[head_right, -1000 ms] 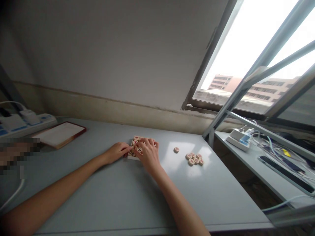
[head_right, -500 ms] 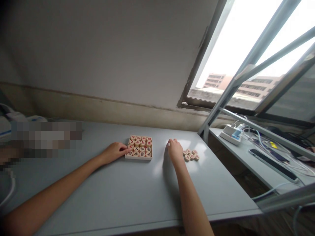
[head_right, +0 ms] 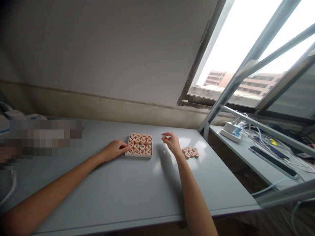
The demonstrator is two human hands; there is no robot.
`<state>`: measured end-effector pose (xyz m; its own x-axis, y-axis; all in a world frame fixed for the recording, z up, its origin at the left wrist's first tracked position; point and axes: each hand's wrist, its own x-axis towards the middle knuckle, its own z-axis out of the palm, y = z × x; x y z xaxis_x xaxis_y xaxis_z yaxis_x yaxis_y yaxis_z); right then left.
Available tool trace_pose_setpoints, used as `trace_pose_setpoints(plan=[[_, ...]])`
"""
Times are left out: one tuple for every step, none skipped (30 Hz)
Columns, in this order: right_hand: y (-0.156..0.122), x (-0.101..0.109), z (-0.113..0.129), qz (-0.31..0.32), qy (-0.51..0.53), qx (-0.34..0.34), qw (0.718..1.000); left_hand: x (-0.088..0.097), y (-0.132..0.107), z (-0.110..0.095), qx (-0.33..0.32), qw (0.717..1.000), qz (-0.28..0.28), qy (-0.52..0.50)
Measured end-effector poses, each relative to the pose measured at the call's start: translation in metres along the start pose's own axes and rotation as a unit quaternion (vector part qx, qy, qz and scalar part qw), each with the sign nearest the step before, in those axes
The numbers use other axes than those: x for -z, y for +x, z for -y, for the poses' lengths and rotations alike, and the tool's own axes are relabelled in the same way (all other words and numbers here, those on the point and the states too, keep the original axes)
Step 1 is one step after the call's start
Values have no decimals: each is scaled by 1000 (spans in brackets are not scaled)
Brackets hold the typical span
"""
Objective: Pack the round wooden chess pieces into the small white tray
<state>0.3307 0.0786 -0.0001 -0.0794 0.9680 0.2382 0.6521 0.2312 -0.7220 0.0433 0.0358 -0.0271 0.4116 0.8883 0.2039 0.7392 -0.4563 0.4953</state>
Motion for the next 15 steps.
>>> trace_pose_setpoints(plan=[[-2, -5, 9, 18, 52, 12, 998, 0, 0, 0, -2, 1000, 1, 1], [-4, -12, 17, 34, 86, 32, 995, 0, 0, 0, -3, 1000, 1, 2], [-6, -19, 24, 45, 100, 60, 992, 0, 0, 0, -4, 1000, 1, 3], [-9, -28, 31, 51, 97, 91, 990, 1, 0, 0, -5, 1000, 2, 5], [-12, -37, 36, 57, 87, 121, 987, 1, -1, 0, -5, 1000, 2, 7], [-15, -45, 39, 67, 74, 149, 984, 1, -1, 0, -5, 1000, 2, 9], [-18, -53, 42, 77, 63, 174, 980, 1, -1, 0, -3, 1000, 3, 10], [-20, -60, 43, 84, 53, 197, 975, 1, -1, 0, -2, 1000, 4, 11], [-22, -66, 43, 87, 45, 217, 971, 0, 0, 0, -1, 1000, 5, 11], [-23, -70, 44, 86, 39, 234, 968, 0, 0, 0, 0, 1000, 6, 11], [-24, -73, 43, 78, 35, 245, 966, 0, 0, 0, 0, 1000, 8, 10], [-24, -74, 43, 67, 35, 248, 966, 0, 0, 0, 1, 1000, 9, 10], [-25, -74, 43, 59, 37, 248, 966, 0, 0, 0, 2, 1000, 11, 10], [-24, -73, 43, 56, 39, 246, 967, 0, 0, -1, 2, 1000, 11, 10], [-24, -72, 43, 56, 41, 245, 967, 0, 0, -1, 2, 1000, 12, 9]])
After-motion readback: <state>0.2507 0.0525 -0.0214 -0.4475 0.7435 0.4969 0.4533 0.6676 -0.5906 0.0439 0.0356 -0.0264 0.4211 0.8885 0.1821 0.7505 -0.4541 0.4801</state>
